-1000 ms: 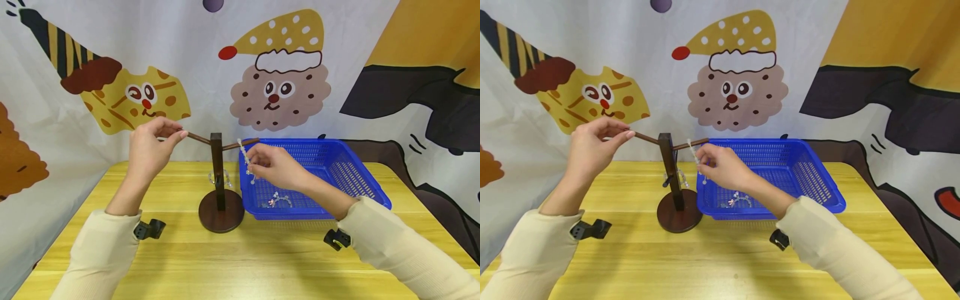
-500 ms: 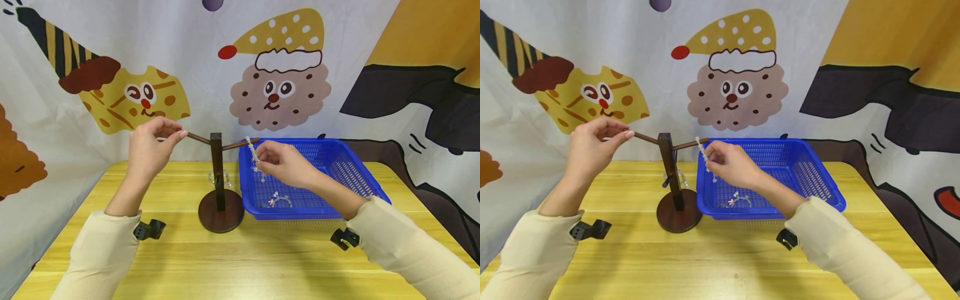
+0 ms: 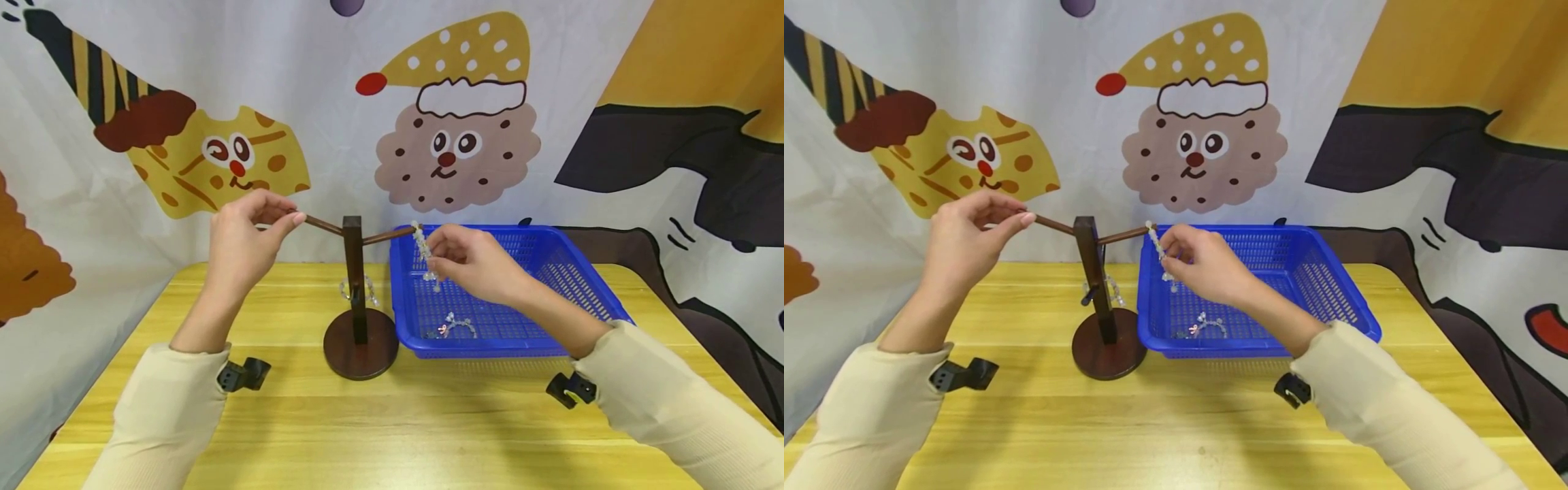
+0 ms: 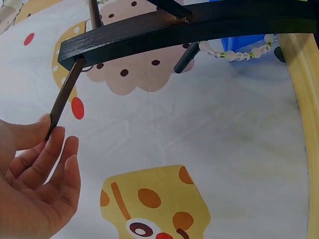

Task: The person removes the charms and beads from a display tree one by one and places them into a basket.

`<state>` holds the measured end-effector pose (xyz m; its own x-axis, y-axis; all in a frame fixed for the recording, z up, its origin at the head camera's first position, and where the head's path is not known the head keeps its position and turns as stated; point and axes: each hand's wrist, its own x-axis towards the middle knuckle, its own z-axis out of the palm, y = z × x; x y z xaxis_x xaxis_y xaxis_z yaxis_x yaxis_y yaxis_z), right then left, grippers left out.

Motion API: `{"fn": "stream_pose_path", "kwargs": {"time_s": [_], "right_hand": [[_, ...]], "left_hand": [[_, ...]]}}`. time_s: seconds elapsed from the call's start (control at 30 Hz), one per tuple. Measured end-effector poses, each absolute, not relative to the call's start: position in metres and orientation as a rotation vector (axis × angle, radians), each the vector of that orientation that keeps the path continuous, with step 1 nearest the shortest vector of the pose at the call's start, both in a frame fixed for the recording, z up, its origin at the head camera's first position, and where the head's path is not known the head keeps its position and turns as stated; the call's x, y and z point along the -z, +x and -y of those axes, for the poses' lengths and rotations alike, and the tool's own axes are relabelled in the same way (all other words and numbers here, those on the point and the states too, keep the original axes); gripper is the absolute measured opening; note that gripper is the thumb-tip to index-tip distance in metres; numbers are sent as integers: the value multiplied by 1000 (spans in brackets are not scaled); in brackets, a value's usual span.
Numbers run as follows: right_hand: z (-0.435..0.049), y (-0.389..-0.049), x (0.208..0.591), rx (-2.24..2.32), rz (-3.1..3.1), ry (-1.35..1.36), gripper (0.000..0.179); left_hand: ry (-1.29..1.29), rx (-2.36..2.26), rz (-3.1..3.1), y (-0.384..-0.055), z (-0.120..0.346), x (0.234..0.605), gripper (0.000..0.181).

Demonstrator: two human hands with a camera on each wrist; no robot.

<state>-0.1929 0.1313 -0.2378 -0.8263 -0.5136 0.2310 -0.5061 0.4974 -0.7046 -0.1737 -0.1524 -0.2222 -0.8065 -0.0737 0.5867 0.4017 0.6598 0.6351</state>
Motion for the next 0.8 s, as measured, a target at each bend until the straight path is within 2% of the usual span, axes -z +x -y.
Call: {"fn": "stream_pose_path", "kwargs": {"time_s": [0.8], "right_hand": [[-150,-190,228,1192,-2826,-884,6]], "left_hand": [[-256,1069,2292,-174,152,222,18]]}}
